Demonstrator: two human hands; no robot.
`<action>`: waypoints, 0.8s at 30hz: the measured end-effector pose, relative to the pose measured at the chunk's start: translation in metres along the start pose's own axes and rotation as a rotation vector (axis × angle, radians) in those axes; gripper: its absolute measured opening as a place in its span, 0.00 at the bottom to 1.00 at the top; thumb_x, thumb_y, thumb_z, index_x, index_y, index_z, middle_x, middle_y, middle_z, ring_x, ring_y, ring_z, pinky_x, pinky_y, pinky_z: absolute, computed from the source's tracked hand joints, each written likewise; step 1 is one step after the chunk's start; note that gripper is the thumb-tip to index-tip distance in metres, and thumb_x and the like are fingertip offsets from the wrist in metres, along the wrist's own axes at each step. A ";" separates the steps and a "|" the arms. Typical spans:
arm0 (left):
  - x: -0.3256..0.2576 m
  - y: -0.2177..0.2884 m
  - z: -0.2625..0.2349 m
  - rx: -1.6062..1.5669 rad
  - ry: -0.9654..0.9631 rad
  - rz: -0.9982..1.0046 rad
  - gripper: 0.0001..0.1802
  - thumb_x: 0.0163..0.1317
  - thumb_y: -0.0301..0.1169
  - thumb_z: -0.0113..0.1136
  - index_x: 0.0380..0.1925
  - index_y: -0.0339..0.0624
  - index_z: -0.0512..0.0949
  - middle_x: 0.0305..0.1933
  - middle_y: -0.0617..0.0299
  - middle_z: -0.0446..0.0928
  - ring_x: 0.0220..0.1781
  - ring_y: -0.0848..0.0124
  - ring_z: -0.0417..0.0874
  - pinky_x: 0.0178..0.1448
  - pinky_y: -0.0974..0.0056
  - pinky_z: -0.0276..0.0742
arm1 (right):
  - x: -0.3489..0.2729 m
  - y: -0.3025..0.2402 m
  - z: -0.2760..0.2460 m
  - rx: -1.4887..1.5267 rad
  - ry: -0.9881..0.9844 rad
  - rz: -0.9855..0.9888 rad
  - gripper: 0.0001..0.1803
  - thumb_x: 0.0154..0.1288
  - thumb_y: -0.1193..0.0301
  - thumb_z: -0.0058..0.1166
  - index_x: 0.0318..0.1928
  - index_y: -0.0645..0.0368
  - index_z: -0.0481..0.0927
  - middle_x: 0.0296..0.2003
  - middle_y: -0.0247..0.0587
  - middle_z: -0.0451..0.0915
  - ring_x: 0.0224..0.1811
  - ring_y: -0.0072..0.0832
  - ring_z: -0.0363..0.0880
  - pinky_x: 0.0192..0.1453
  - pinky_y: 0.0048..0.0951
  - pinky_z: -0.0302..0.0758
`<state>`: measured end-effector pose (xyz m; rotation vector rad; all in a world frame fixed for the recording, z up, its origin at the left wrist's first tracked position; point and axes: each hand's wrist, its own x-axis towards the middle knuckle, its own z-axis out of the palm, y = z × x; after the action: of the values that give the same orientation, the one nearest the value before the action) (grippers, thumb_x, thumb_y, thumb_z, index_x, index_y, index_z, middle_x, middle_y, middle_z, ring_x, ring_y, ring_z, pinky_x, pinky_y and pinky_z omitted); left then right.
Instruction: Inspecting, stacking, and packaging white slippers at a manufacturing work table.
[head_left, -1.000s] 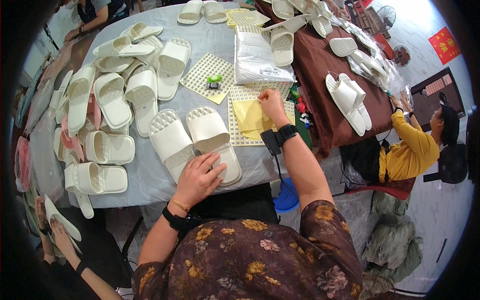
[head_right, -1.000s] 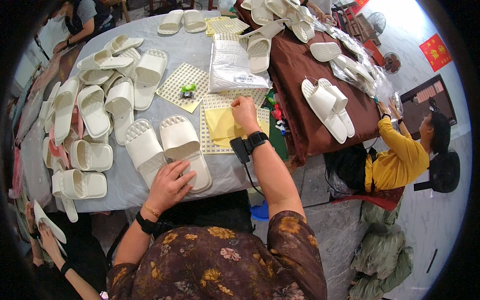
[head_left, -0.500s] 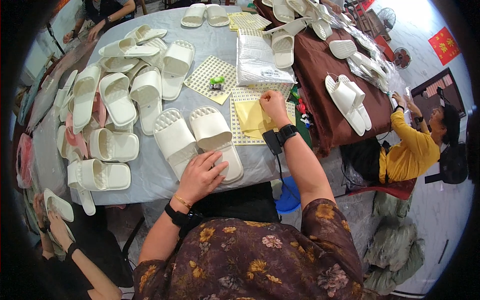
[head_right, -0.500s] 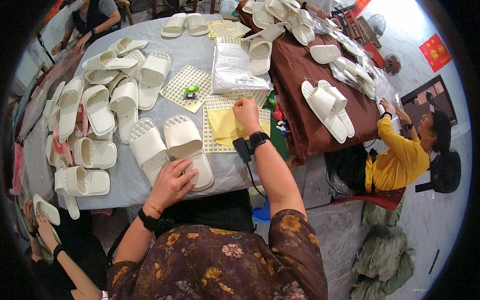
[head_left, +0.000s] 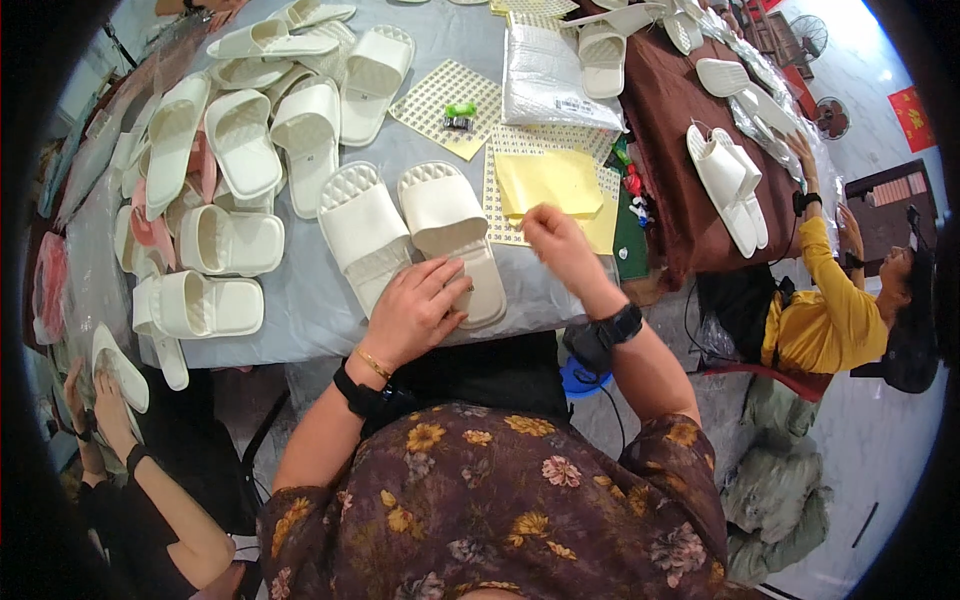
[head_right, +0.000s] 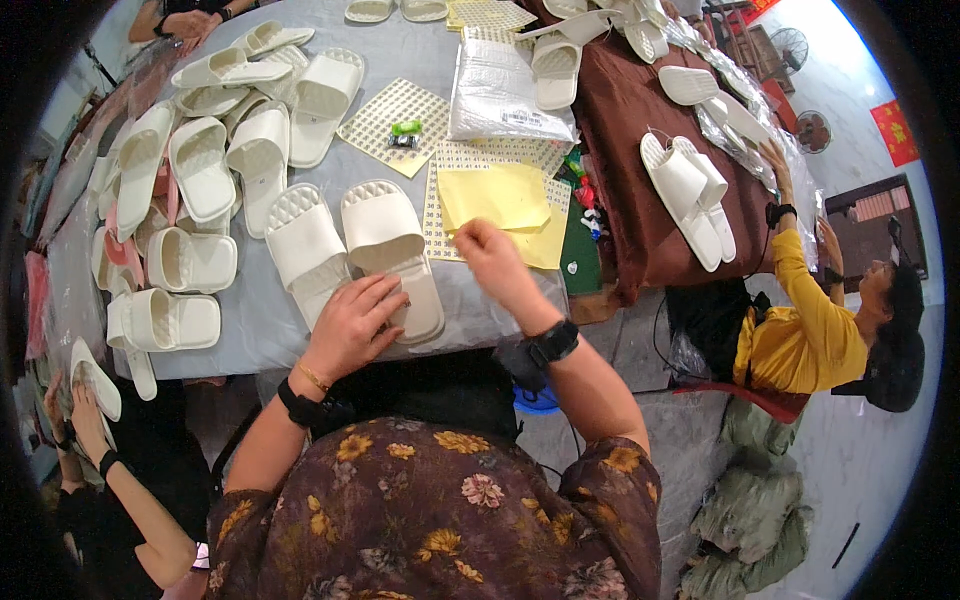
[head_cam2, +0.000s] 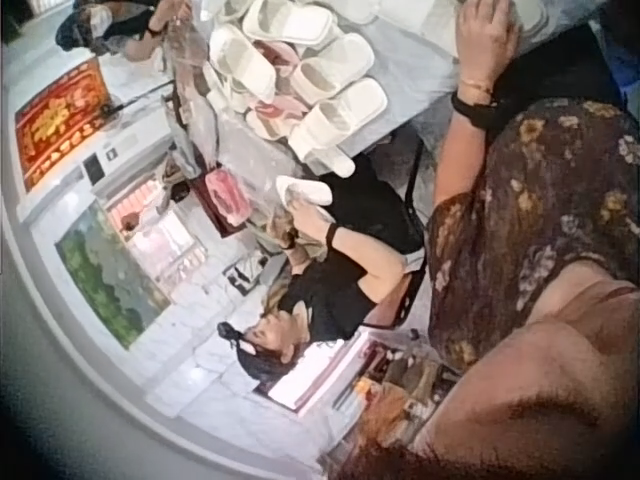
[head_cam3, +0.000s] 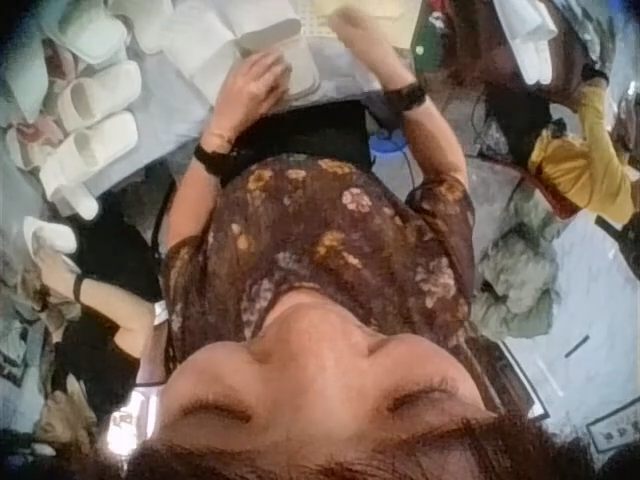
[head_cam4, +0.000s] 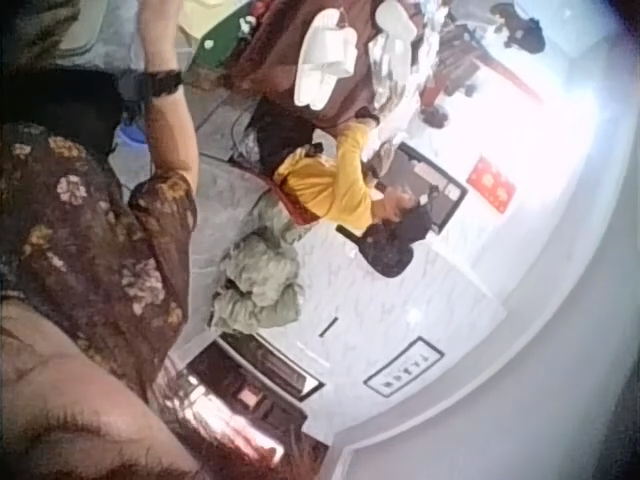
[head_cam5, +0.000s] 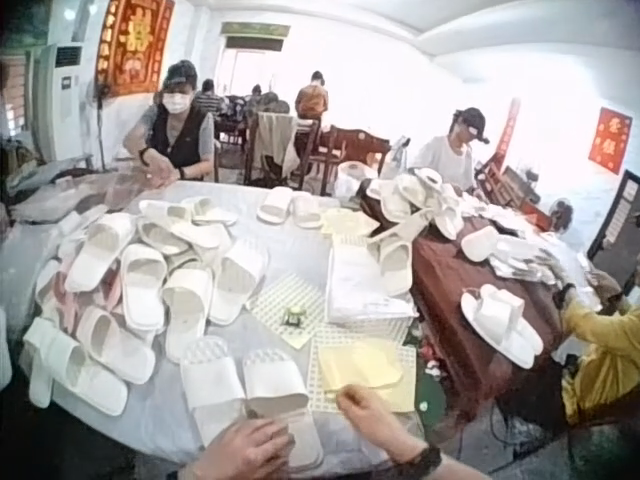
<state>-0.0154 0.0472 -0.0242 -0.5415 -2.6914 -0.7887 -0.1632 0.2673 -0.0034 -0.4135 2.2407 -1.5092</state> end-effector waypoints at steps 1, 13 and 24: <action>0.000 0.000 0.000 -0.001 0.009 -0.008 0.25 0.54 0.35 0.70 0.54 0.45 0.78 0.63 0.58 0.75 0.65 0.56 0.74 0.66 0.53 0.71 | -0.010 0.004 0.011 0.002 -0.002 0.009 0.07 0.72 0.71 0.50 0.39 0.61 0.78 0.28 0.26 0.74 0.29 0.16 0.70 0.34 0.21 0.69; -0.002 0.001 0.002 -0.009 0.045 -0.006 0.28 0.53 0.35 0.71 0.54 0.41 0.77 0.63 0.57 0.75 0.66 0.57 0.74 0.67 0.54 0.71 | -0.051 -0.006 0.069 -0.338 0.005 -0.102 0.09 0.67 0.71 0.54 0.37 0.66 0.79 0.30 0.55 0.83 0.33 0.46 0.85 0.37 0.39 0.78; -0.003 -0.002 0.003 -0.053 0.071 -0.016 0.24 0.52 0.34 0.71 0.49 0.42 0.78 0.62 0.56 0.76 0.65 0.55 0.75 0.66 0.53 0.73 | -0.052 0.000 0.081 -0.543 0.111 -0.154 0.08 0.65 0.70 0.56 0.37 0.63 0.76 0.27 0.55 0.82 0.32 0.52 0.84 0.36 0.46 0.78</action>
<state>-0.0141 0.0469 -0.0289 -0.4952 -2.6199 -0.8687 -0.0788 0.2254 -0.0220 -0.6853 2.7516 -0.9838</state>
